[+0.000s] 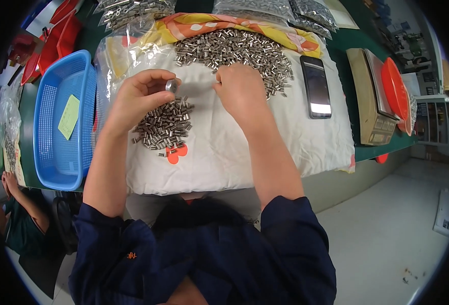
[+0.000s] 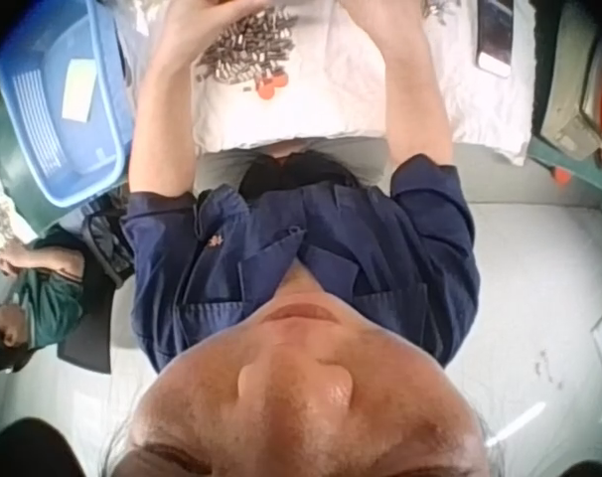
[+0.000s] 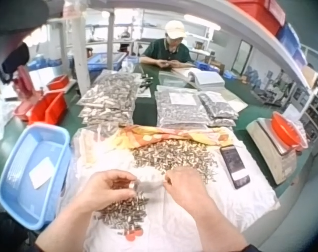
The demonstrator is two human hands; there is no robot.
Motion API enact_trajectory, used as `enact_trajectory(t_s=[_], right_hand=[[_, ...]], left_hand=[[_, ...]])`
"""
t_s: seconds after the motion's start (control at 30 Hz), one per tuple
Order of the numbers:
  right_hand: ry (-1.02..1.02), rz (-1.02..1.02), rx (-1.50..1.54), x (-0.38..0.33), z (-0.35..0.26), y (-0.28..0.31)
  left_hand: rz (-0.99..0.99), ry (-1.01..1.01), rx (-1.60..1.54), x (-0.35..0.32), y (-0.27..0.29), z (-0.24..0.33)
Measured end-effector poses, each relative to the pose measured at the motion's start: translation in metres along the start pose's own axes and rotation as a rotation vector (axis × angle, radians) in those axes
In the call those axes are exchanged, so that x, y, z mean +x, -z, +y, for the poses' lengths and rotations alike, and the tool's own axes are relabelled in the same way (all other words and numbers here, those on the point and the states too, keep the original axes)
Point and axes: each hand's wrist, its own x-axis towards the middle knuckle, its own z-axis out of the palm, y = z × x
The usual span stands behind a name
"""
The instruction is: Assembling small metal pins and components into a cylindrical housing at a factory workbench.
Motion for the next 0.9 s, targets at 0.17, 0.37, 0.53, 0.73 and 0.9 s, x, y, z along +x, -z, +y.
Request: enact_trajectory(t_s=[0.17,0.37,0.53,0.73,0.9], right_hand=[[0.063,0.041,-0.081,-0.001,-0.006,-0.005],[0.098,0.097,-0.022,0.002,-0.008,-0.013],[0.083,0.102,-0.079,0.004,-0.016,-0.014],[-0.116,-0.019,0.939,0.004,-0.025,-0.003],[0.025,-0.088,1.126,0.002,-0.029,-0.001]], left_hand=[[0.047,-0.046,0.086,0.002,-0.003,-0.007],[0.091,-0.116,0.157,0.002,-0.002,-0.009],[0.077,-0.084,0.114,0.004,-0.001,-0.007],[0.035,-0.067,-0.058,0.002,-0.001,-0.003],[0.022,-0.08,-0.115,0.002,-0.001,-0.003]])
